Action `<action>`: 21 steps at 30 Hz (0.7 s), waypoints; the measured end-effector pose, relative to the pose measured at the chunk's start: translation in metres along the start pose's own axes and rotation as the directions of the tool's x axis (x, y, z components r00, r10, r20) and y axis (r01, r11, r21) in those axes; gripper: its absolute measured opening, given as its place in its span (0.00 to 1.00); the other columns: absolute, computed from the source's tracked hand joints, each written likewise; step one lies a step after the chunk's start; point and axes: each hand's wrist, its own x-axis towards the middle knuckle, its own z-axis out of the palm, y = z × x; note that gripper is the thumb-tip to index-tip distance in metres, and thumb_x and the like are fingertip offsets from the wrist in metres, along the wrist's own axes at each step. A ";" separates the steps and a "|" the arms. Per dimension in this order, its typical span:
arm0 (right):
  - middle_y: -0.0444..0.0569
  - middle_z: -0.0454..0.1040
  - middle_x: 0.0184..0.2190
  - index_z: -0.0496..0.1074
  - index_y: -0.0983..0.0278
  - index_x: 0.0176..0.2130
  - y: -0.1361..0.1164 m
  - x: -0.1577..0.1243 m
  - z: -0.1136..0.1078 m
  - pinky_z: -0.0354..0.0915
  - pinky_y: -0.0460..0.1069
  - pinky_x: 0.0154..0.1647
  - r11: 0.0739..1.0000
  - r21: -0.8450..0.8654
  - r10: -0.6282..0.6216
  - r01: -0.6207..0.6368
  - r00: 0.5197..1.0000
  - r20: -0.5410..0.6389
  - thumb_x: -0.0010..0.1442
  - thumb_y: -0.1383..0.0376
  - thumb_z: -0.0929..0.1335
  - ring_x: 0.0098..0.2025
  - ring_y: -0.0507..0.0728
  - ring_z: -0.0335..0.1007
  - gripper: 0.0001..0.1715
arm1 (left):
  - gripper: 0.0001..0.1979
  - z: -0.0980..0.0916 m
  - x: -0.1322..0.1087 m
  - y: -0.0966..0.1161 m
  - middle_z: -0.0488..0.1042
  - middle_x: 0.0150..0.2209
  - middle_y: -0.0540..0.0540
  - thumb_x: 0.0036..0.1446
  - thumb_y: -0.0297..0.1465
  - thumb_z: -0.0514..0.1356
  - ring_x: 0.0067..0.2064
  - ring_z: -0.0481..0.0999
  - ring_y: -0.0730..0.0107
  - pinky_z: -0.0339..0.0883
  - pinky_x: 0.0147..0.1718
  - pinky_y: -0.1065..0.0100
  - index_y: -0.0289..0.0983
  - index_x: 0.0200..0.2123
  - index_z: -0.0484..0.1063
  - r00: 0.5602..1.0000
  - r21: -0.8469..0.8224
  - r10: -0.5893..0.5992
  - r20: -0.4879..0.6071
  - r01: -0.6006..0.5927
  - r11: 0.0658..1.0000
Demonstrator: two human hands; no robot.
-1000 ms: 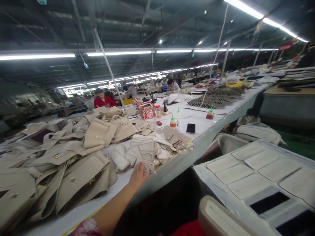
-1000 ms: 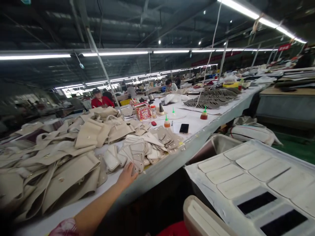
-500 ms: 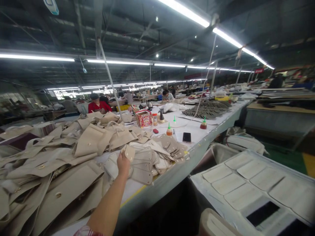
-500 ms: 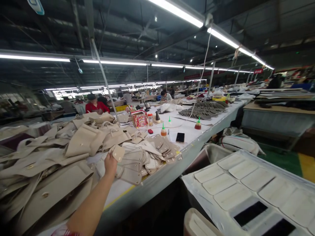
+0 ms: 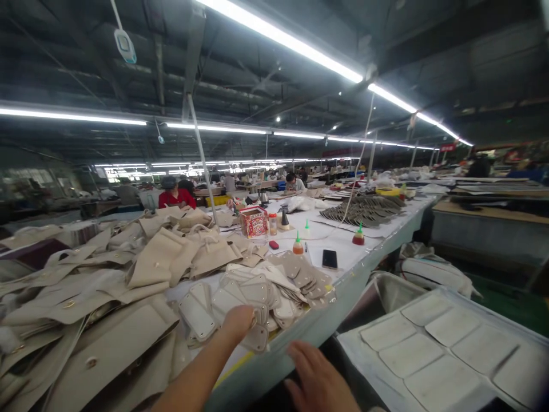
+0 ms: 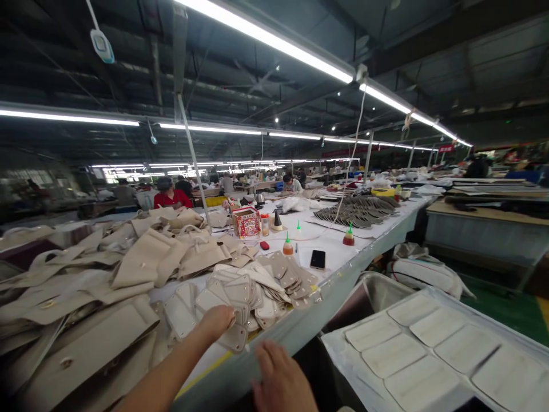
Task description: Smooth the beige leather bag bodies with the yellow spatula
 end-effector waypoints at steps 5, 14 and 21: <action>0.51 0.47 0.63 0.48 0.66 0.63 -0.026 0.070 0.093 0.51 0.57 0.60 0.995 0.060 -0.091 0.076 0.942 0.322 0.57 0.62 0.60 0.63 0.62 0.45 0.37 | 0.09 0.021 -0.018 -0.006 0.75 0.30 0.46 0.54 0.35 0.57 0.36 0.73 0.66 0.64 0.39 0.64 0.37 0.27 0.73 0.994 -0.220 0.036 -0.102 -0.058 0.974; 0.54 0.47 0.63 0.53 0.69 0.61 0.002 0.073 0.145 0.36 0.66 0.62 0.999 -0.043 0.014 0.012 0.839 0.544 0.56 0.55 0.62 0.64 0.66 0.37 0.38 | 0.18 0.004 -0.010 -0.065 0.69 0.19 0.50 0.45 0.47 0.57 0.23 0.70 0.67 0.64 0.19 0.71 0.36 0.24 0.70 0.853 -0.810 -0.388 -0.350 -0.067 0.583; 0.55 0.54 0.61 0.61 0.66 0.57 0.003 0.094 0.150 0.36 0.68 0.60 0.987 0.095 0.066 -0.127 0.874 0.482 0.52 0.53 0.66 0.63 0.69 0.41 0.37 | 0.20 -0.103 -0.020 -0.080 0.74 0.39 0.45 0.47 0.45 0.59 0.37 0.75 0.67 0.72 0.31 0.68 0.38 0.39 0.70 0.729 -0.880 -0.501 -0.467 -0.326 0.345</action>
